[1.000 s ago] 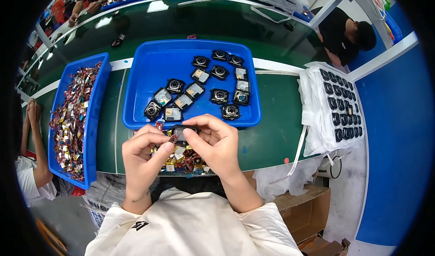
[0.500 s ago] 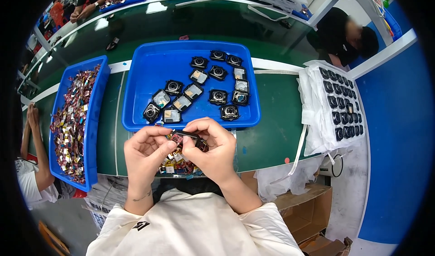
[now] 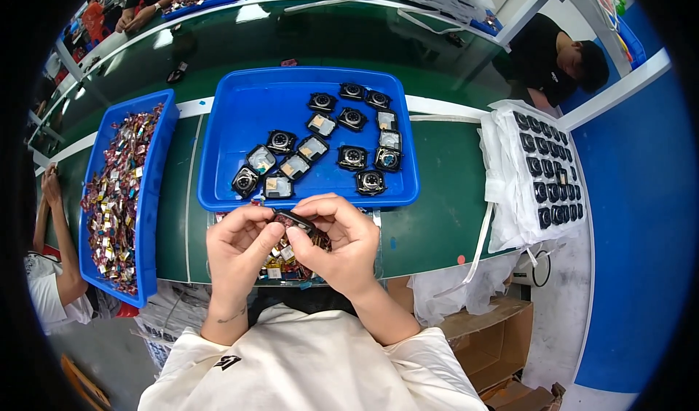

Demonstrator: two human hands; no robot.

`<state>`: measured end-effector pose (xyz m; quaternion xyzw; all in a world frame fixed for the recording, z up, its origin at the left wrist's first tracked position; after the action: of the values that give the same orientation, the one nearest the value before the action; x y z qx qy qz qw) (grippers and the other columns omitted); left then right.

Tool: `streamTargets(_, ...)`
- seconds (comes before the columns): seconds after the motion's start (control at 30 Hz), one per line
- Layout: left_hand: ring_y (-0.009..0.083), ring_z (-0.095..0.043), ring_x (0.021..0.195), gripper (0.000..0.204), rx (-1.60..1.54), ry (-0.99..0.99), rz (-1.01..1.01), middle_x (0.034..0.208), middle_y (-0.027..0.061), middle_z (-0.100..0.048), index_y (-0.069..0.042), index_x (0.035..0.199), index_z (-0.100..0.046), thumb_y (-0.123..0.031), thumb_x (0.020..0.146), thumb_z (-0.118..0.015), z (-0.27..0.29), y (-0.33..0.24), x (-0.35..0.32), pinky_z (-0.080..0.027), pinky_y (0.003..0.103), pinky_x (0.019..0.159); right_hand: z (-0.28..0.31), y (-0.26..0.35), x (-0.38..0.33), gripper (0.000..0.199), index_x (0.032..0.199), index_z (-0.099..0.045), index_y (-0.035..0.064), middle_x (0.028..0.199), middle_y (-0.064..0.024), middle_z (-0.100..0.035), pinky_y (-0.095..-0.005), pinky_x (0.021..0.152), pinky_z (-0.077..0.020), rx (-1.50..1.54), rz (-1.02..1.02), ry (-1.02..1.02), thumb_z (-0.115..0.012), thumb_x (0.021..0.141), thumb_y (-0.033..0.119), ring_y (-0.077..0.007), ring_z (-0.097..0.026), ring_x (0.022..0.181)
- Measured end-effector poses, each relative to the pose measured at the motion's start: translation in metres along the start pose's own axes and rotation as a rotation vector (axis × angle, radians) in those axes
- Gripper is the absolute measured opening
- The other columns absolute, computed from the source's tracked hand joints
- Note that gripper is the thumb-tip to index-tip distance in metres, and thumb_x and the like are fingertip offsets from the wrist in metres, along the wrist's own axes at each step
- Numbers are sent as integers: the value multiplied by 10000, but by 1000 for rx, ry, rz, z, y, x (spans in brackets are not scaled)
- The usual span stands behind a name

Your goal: Assembling small electronic components, specifically attaching connectors or stickers to square sensor modules.

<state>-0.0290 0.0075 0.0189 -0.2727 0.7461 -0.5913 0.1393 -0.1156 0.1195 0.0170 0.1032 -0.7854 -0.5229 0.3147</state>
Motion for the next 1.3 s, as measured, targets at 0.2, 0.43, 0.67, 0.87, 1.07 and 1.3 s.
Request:
streamTargets(0.2, 76, -583, 721, 115, 235, 7, -157, 815, 46, -635, 59, 899, -650, -2, 819, -705, 7, -1, 3, -469, 201, 654, 14, 2, 1, 164, 994, -607, -72, 924, -112, -637, -229, 688, -537, -142, 1, 65, -640, 833, -63, -117, -636, 803)
streamTargets(0.43, 75, -572, 671, 101, 140, -53, -84, 788, 57, -644, 50, 876, -655, -4, 809, -708, 13, -10, 6, -465, 208, 627, 21, 32, 18, 284, 1034, -692, 16, 1056, -151, -651, -324, 757, -490, -805, 360, 281, -641, 758, -28, -231, -617, 896)
streamTargets(0.67, 90, -559, 634, 112, 341, 231, -126, 712, 52, -631, 20, 829, -674, -38, 763, -744, 14, -13, 9, -437, 229, 577, 27, 33, 18, 333, 1054, -710, 62, 976, -118, -666, -324, 688, -478, -431, 225, 658, -690, 731, -15, -226, -592, 758)
streamTargets(0.87, 113, -591, 678, 119, 216, 498, 4, 787, 102, -675, 49, 860, -703, -6, 762, -741, 20, -23, 7, -452, 226, 604, 25, 37, 31, 236, 971, -738, 70, 834, -79, -669, -304, 575, -462, -297, 219, 856, -742, 737, 36, -198, -588, 646)
streamTargets(1.07, 86, -580, 604, 87, 258, 465, -60, 752, 76, -679, 9, 863, -717, -44, 794, -729, 22, -21, 7, -431, 219, 532, 17, 41, 46, 224, 923, -740, 30, 776, -82, -635, -302, 527, -461, -290, 283, 981, -735, 703, -10, -207, -594, 621)
streamTargets(1.3, 71, -581, 735, 413, -84, 218, 16, 917, 113, -686, 64, 1213, -559, -16, 824, -673, 33, -16, 11, -448, 197, 646, 20, 43, 86, 173, 859, -732, 7, 729, -95, -686, -309, 610, -509, -380, 337, 845, -710, 692, -33, -228, -647, 667)
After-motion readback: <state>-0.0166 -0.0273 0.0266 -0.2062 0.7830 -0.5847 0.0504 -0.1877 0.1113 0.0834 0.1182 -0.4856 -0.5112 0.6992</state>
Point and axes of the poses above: each hand's wrist, its own x-axis towards the middle knuckle, its own z-axis out of the back of the hand, y = z × x, the point moved 2 cm from there along x, towards the middle knuckle
